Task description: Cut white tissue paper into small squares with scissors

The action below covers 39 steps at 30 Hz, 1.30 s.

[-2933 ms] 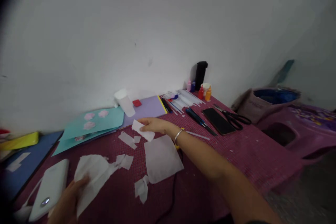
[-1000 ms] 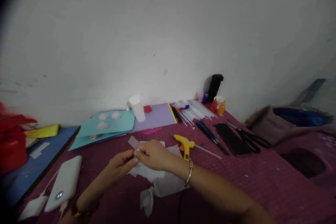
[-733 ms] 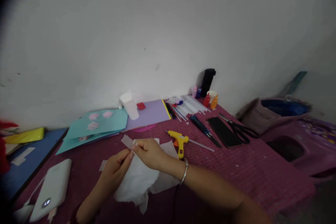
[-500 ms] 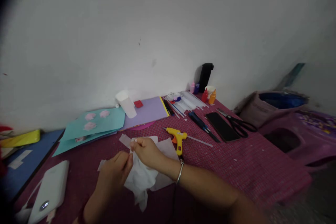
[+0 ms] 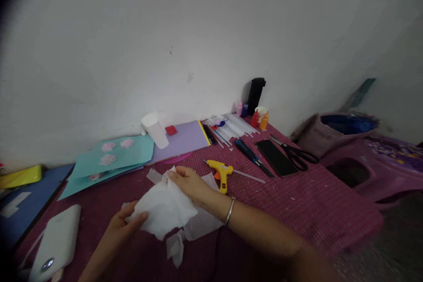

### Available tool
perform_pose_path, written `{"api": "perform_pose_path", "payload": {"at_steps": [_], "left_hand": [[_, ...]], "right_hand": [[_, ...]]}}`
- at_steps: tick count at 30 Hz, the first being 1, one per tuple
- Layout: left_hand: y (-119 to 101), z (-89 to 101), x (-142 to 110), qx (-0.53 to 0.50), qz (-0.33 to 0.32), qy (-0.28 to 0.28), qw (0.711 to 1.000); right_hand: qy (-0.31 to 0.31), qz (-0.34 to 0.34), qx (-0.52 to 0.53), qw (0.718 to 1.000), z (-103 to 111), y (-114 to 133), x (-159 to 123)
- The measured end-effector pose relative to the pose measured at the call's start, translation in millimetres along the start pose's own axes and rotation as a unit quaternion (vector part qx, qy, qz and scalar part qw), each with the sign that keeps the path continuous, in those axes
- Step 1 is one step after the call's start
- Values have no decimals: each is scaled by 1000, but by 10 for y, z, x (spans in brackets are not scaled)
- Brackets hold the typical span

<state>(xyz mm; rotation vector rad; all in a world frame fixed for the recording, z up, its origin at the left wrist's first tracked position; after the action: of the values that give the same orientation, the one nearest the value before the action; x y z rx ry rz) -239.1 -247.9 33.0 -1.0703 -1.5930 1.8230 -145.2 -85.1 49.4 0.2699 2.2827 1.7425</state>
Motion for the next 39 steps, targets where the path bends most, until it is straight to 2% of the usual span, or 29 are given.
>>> {"api": "perform_pose_path", "payload": {"at_steps": [3,5,8,13,19,26,30,35,39], "left_hand": [[53,9,-142,-157,7,-137,978],[34,-43,-225,-229,13,-205,951],[-61,-110,-321,-233,17,-270,934],[-186,-135,-428,-131,9,-294,947],[-152,-54,-410,-117,-8,-305,945],[-251,65,-331,-57,-53,-301,950],[-234,-1,-317,-73,-67,-332,938],[-232,-109,-298,-48,-73,-321,943],[-213,-125,-277,-34,-76,-325,942]], "right_hand": [[57,-2,57,997,-102,-118,-50],[52,11,32,998,-142,-180,-79],[25,31,-19,999,-164,-213,-101],[8,14,-49,999,-172,-249,-115],[-5,7,-40,999,-200,-313,-125],[-37,26,24,999,-210,-275,-5],[-66,68,-11,995,-214,-244,73],[-111,107,-96,983,-185,-180,128],[-137,109,-74,982,-193,-160,167]]}}
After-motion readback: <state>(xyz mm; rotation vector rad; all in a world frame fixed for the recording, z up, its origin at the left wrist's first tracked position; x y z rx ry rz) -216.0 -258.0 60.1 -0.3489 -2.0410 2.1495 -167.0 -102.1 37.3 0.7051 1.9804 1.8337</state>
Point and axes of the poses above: each hand's wrist, its own x-axis towards the middle knuckle, its own z-axis out of the back of the hand, y = z × x, the point moved 4 cm from there along x, towards the middle knuckle, and after that the axes turned 8 degrees about y, right-handed, at the moved point
